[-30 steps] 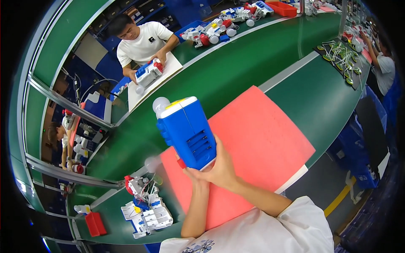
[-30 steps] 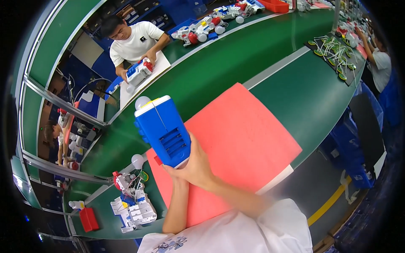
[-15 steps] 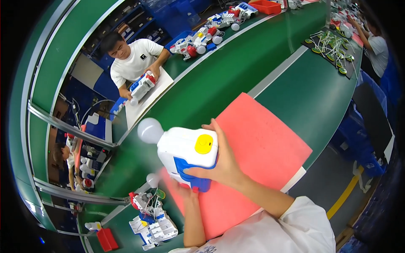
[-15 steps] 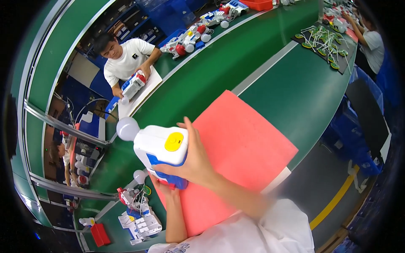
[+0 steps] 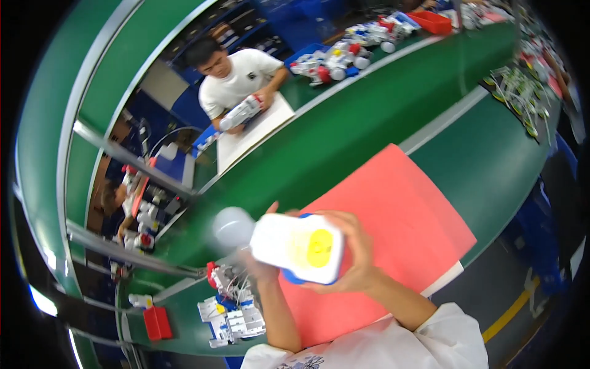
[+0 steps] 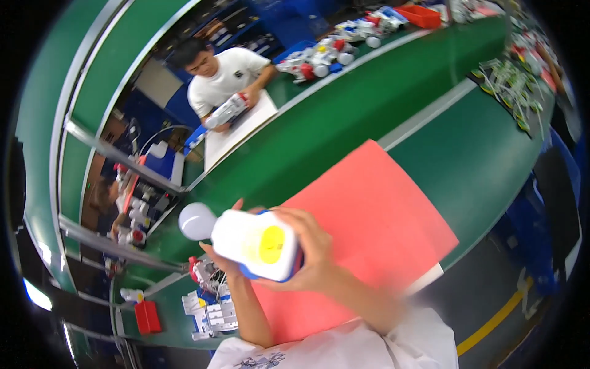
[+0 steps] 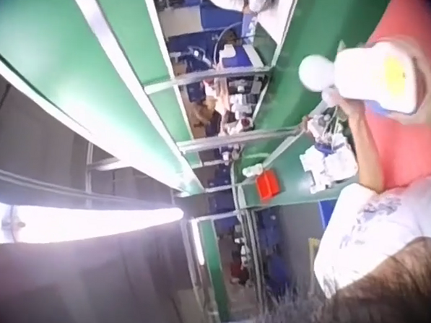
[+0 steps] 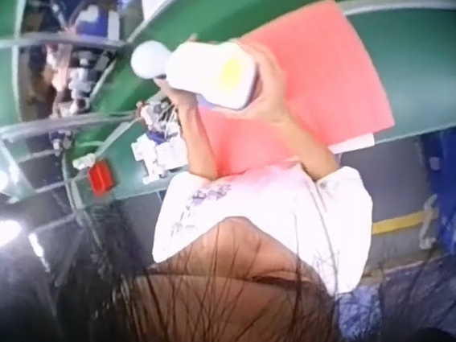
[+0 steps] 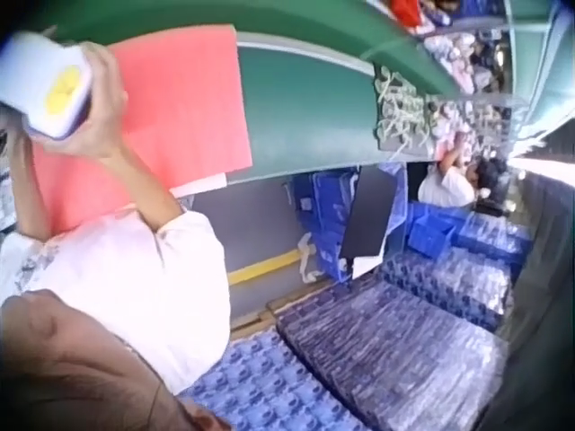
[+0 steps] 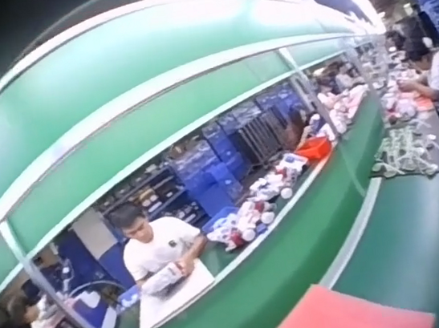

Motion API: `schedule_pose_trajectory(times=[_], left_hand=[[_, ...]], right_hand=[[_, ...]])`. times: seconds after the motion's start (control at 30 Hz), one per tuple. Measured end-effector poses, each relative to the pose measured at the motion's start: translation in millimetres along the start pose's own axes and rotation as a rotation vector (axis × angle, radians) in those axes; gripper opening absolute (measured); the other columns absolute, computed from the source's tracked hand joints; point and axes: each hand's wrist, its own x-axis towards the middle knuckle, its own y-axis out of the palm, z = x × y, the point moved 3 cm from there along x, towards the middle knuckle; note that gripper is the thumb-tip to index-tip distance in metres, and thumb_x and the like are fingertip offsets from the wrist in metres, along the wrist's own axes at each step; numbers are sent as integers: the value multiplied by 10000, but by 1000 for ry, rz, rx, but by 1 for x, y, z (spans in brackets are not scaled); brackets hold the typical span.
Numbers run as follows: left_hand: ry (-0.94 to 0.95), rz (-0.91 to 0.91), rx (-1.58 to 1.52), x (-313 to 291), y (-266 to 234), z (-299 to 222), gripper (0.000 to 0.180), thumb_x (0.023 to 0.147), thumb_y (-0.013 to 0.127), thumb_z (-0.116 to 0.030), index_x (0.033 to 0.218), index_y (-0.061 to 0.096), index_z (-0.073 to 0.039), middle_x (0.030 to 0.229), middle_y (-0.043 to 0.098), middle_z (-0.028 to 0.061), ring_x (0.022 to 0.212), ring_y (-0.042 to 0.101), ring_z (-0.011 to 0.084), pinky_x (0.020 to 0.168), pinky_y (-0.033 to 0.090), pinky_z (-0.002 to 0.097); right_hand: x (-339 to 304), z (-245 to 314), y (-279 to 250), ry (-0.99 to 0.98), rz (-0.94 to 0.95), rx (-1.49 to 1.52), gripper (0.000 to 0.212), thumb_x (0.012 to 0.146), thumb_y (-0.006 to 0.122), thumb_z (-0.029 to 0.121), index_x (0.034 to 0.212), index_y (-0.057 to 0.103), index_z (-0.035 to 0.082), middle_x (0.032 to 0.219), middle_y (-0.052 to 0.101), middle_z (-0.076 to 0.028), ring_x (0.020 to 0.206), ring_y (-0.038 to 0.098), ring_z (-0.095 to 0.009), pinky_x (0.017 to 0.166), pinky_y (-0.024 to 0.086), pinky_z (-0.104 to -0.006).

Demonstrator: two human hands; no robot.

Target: The recorder is assembling the internal electronics and plastic housing of a toy vehicle on a production line.

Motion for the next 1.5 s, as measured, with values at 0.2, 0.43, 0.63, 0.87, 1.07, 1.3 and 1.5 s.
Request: schedule_pose_trajectory(times=[0.2, 0.43, 0.63, 0.87, 1.07, 1.3, 1.5], left_hand=[[303, 19, -9, -18, -3, 11, 1223, 675, 369, -964, 1243, 517, 109, 1162, 614, 267, 1094, 612, 386, 966, 503, 478], [478, 106, -209, -11, 13, 4, 1044, 782, 427, -815, 1185, 533, 142, 1077, 622, 322, 1028, 639, 426, 902, 533, 494], [537, 150, 37, -22, 26, -29, 1081, 739, 480, -888, 1237, 512, 71, 1142, 611, 295, 1058, 632, 436, 901, 548, 526], [446, 188, 183, -36, 38, -36, 918, 529, 911, -367, 1261, 515, 21, 1187, 596, 205, 1140, 600, 356, 1001, 478, 478], [595, 233, 318, -36, 46, -46, 783, 630, 831, -399, 1204, 502, 20, 1118, 601, 199, 1057, 636, 332, 930, 520, 474], [-430, -9, 414, 35, 22, -28, 526, 817, 785, -410, 1077, 658, 29, 929, 697, 98, 811, 687, 164, 720, 550, 293], [-741, 360, 765, 77, -8, 79, 937, 674, 660, -814, 1070, 707, 34, 1028, 705, 219, 930, 708, 316, 795, 550, 372]], right_hand=[[-8, 6, -9, -92, 149, 64, 1183, 509, 973, 301, 1446, 307, 22, 1282, 572, -229, 1127, 623, -361, 930, 527, -449], [-17, -8, -2, 122, 276, 294, 1486, 416, 1007, 456, 1529, 107, 55, 1468, 355, -247, 1346, 390, -402, 1085, 352, -513], [-24, -13, 3, -19, 216, 282, 1219, 418, 1003, 376, 1378, 313, 77, 1299, 501, -194, 1225, 505, -352, 1093, 345, -532], [-33, -31, -6, 49, 254, 285, 1259, 382, 997, 439, 1389, 308, 126, 1313, 509, -175, 1262, 503, -355, 1177, 160, -618], [-32, -18, -7, -45, 284, 268, 1330, 390, 1009, 409, 1440, 252, 103, 1374, 470, -187, 1284, 492, -346, 1179, 196, -598], [-62, -25, -3, 886, 310, 206, 1196, 664, 929, 262, 1507, 119, 7, 1451, 386, -214, 1358, 408, -295, 1103, 387, -438], [-81, -36, -46, 1543, 473, 290, 707, 919, 715, 238, 1437, 341, -64, 1015, 706, -217, 935, 718, -272, 858, 562, -343]])
